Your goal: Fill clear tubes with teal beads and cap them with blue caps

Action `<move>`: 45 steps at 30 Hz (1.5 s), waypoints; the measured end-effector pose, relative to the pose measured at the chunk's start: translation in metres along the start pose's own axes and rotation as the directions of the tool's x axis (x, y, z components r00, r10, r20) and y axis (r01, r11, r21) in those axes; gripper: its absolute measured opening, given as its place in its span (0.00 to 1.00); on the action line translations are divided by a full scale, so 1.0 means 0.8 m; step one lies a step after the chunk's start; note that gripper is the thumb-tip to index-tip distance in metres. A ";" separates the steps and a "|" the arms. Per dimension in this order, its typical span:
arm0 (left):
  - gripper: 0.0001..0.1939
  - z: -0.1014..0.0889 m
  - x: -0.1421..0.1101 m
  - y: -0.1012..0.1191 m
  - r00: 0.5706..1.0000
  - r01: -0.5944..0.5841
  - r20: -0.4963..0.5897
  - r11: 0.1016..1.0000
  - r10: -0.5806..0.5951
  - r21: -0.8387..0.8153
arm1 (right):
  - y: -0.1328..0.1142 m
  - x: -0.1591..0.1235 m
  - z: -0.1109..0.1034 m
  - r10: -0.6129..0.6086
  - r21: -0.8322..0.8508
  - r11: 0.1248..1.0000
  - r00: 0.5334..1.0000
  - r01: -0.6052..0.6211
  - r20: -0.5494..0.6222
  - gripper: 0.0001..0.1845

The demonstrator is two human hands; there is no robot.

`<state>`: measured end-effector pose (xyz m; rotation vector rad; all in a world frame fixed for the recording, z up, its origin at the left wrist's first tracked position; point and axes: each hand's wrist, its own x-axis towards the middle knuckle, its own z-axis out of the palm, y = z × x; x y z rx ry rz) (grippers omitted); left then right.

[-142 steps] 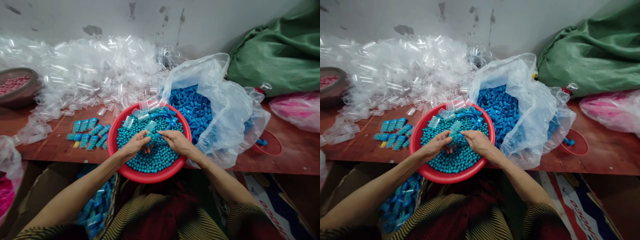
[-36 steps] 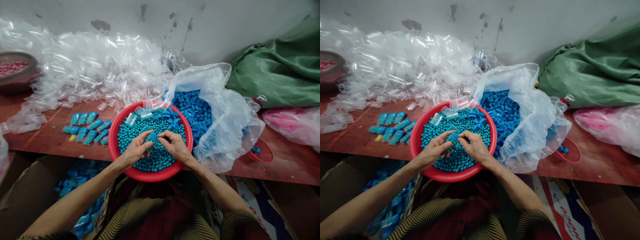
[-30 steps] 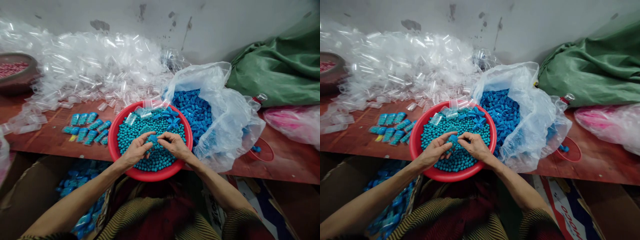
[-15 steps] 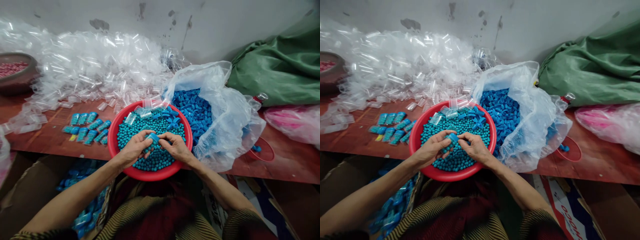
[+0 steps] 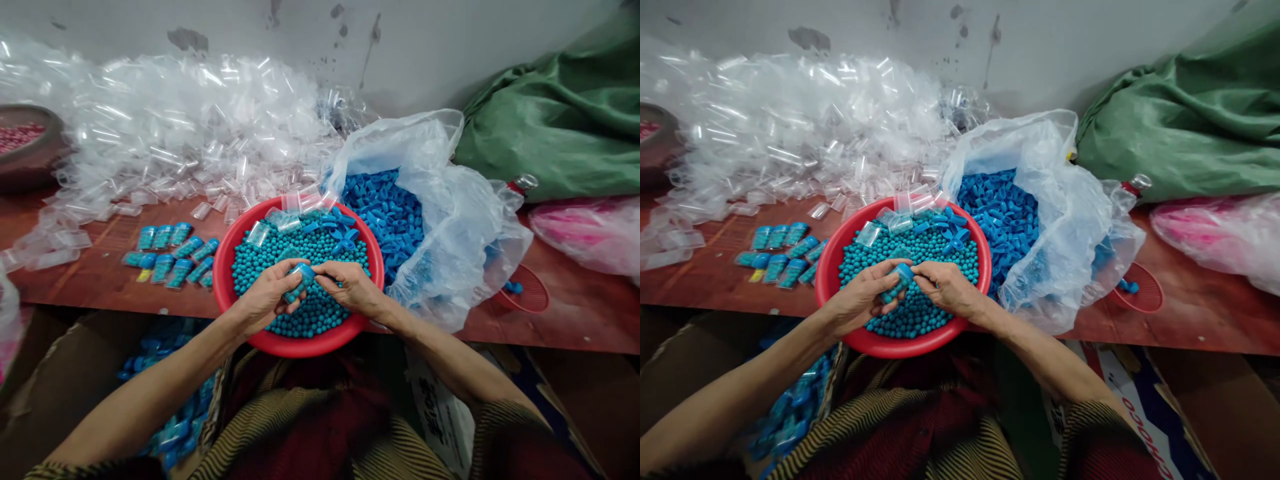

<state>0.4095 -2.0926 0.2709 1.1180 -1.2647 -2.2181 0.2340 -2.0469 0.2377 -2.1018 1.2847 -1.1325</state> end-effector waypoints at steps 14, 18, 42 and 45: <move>0.24 -0.001 -0.001 -0.009 0.994 -0.099 -0.038 0.995 0.099 0.007 | 0.000 0.019 -0.012 0.488 0.666 0.575 0.853 -0.475 0.186 0.17; 0.23 0.001 0.000 -0.015 0.991 -0.099 -0.084 0.995 0.100 0.009 | 0.000 0.011 -0.004 0.605 0.707 0.479 0.779 -0.521 0.164 0.18; 0.29 0.007 0.003 -0.016 0.985 -0.153 -0.045 0.956 0.169 0.250 | -0.013 -0.014 0.021 0.472 0.425 0.783 0.879 -0.454 0.070 0.07; 0.29 0.010 0.002 -0.014 0.987 -0.138 -0.052 0.966 0.152 0.218 | -0.018 -0.014 0.019 0.453 0.324 0.837 0.891 -0.441 0.043 0.06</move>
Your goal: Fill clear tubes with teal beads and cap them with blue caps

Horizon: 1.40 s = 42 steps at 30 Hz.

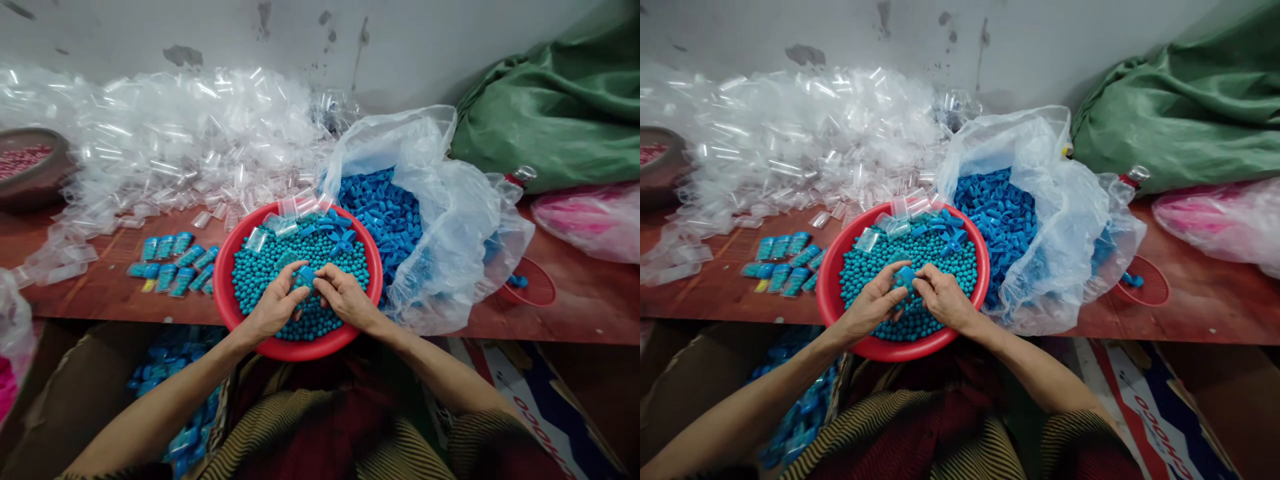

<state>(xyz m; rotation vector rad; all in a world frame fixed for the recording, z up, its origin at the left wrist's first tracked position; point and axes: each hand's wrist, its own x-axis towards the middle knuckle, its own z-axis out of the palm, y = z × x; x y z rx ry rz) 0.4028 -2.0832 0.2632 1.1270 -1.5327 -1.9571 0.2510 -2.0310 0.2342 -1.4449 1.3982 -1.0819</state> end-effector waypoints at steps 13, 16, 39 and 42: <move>0.17 0.006 -0.002 -0.009 0.997 -0.065 -0.037 0.998 0.064 -0.015 | 0.002 -0.003 0.000 -0.239 -0.216 0.949 0.971 0.230 -0.016 0.10; 0.16 0.007 -0.002 -0.008 0.995 -0.077 -0.064 0.997 0.076 -0.017 | 0.001 -0.005 0.002 -0.250 -0.219 0.946 0.968 0.240 -0.016 0.11; 0.27 0.006 0.005 0.002 0.996 -0.075 -0.041 0.996 0.073 -0.048 | -0.013 0.010 0.000 -0.273 -0.395 0.866 0.952 0.307 0.141 0.49; 0.27 0.003 0.006 0.002 0.997 -0.071 -0.020 0.997 0.071 -0.043 | -0.014 0.005 0.005 -0.234 -0.506 0.816 0.960 0.280 0.154 0.59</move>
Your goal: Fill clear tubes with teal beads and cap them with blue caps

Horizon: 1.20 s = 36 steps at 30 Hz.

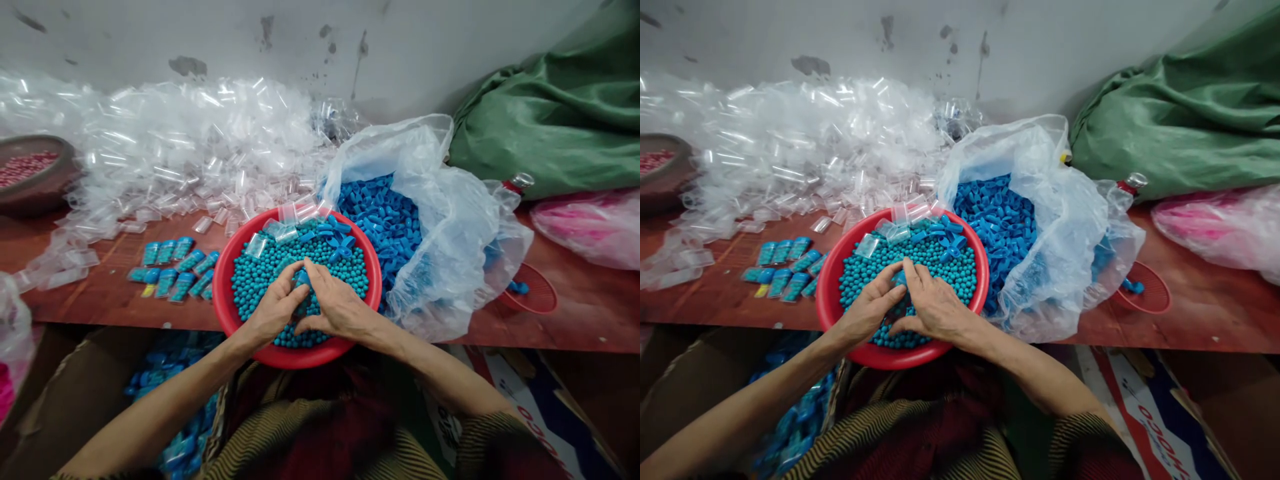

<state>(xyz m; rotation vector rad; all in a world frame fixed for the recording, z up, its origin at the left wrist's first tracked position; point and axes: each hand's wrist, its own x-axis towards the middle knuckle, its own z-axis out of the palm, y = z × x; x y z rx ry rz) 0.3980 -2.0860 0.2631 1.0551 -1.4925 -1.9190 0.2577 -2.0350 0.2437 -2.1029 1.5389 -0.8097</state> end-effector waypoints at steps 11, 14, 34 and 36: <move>0.19 0.011 -0.001 -0.005 0.996 -0.057 -0.076 0.997 0.053 -0.057 | -0.009 -0.002 0.010 0.113 0.069 0.992 0.989 -0.107 -0.093 0.43; 0.17 0.011 -0.002 -0.005 0.993 -0.067 -0.098 0.996 0.072 0.055 | -0.009 -0.004 0.013 0.115 0.036 0.993 0.990 -0.112 -0.076 0.44; 0.15 0.015 0.004 0.002 0.994 -0.018 -0.113 0.996 0.008 -0.085 | -0.006 0.002 0.018 0.151 0.157 0.978 0.987 -0.140 -0.060 0.46; 0.20 0.008 0.003 0.006 0.998 0.052 -0.013 0.981 -0.056 -0.188 | -0.001 0.000 0.012 0.139 0.308 0.942 0.990 -0.134 0.006 0.53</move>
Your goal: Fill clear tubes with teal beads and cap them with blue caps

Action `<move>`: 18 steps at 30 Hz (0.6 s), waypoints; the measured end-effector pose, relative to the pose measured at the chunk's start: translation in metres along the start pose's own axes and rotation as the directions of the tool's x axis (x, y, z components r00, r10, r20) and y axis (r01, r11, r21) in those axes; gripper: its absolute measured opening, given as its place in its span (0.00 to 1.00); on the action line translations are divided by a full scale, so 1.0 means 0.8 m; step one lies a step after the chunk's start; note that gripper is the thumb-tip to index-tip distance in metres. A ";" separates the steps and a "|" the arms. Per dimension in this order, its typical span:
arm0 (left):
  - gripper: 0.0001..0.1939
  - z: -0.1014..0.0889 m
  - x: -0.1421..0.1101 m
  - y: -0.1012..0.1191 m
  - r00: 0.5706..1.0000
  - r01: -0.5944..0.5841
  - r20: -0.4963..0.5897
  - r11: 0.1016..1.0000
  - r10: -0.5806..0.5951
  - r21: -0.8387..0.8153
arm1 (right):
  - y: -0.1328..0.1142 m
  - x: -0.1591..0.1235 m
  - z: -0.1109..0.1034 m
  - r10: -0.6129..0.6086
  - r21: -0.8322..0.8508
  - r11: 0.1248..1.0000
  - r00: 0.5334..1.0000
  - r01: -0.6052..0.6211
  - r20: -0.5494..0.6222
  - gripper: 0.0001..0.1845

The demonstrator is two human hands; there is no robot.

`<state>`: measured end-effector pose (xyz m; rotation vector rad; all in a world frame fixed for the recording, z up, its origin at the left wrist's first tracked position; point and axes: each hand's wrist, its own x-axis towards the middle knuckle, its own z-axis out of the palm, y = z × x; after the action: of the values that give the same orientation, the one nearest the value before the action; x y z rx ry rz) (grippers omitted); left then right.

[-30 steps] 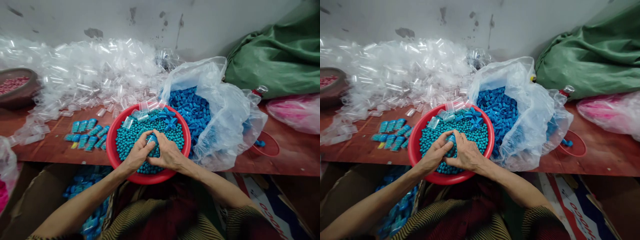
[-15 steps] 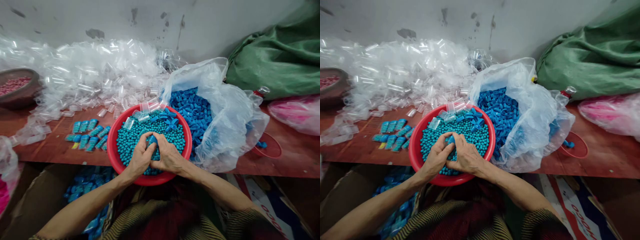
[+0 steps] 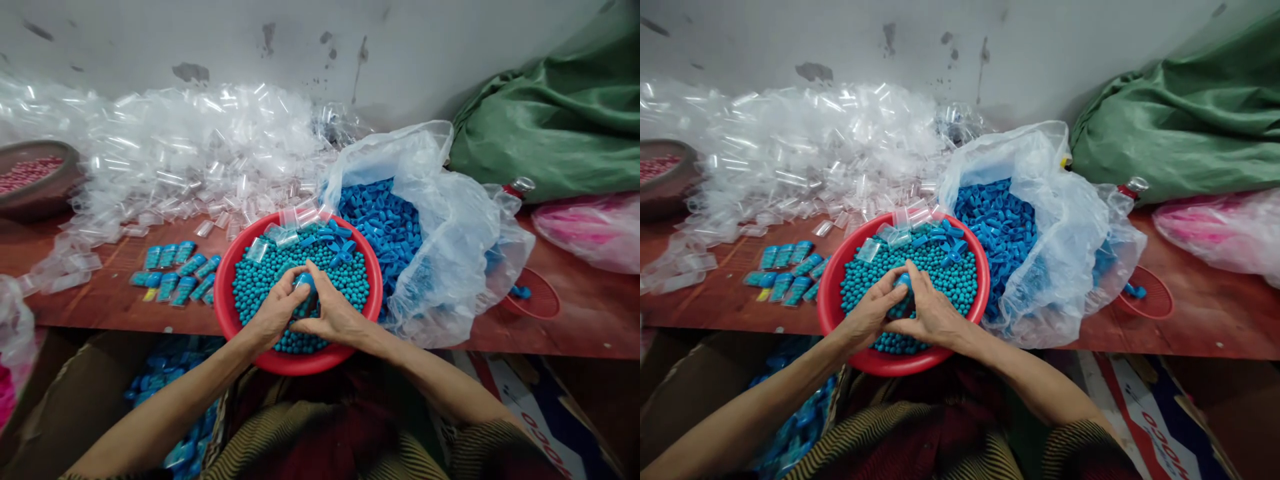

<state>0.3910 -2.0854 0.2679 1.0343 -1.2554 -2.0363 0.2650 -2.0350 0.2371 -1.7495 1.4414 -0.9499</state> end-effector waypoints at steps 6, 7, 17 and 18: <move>0.24 -0.012 -0.001 0.002 0.992 0.066 0.111 0.990 -0.052 -0.124 | 0.008 -0.004 -0.020 0.053 0.276 0.958 0.994 -0.079 0.100 0.63; 0.24 -0.012 -0.001 0.001 0.991 0.068 0.126 0.990 -0.053 -0.120 | 0.008 -0.004 -0.021 0.044 0.263 0.962 0.995 -0.067 0.092 0.63; 0.12 0.001 -0.006 -0.012 0.974 -0.164 -0.102 0.938 0.203 0.306 | -0.008 -0.009 0.008 -0.102 -0.221 0.971 0.994 0.092 -0.032 0.45; 0.11 -0.002 -0.009 -0.012 0.971 -0.170 -0.094 0.912 0.220 0.373 | -0.010 -0.009 0.009 -0.091 -0.245 0.965 0.996 0.089 0.002 0.45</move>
<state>0.3958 -2.0765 0.2615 1.1344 -1.6310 -1.5908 0.2748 -2.0263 0.2396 -2.0063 1.5510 -0.8560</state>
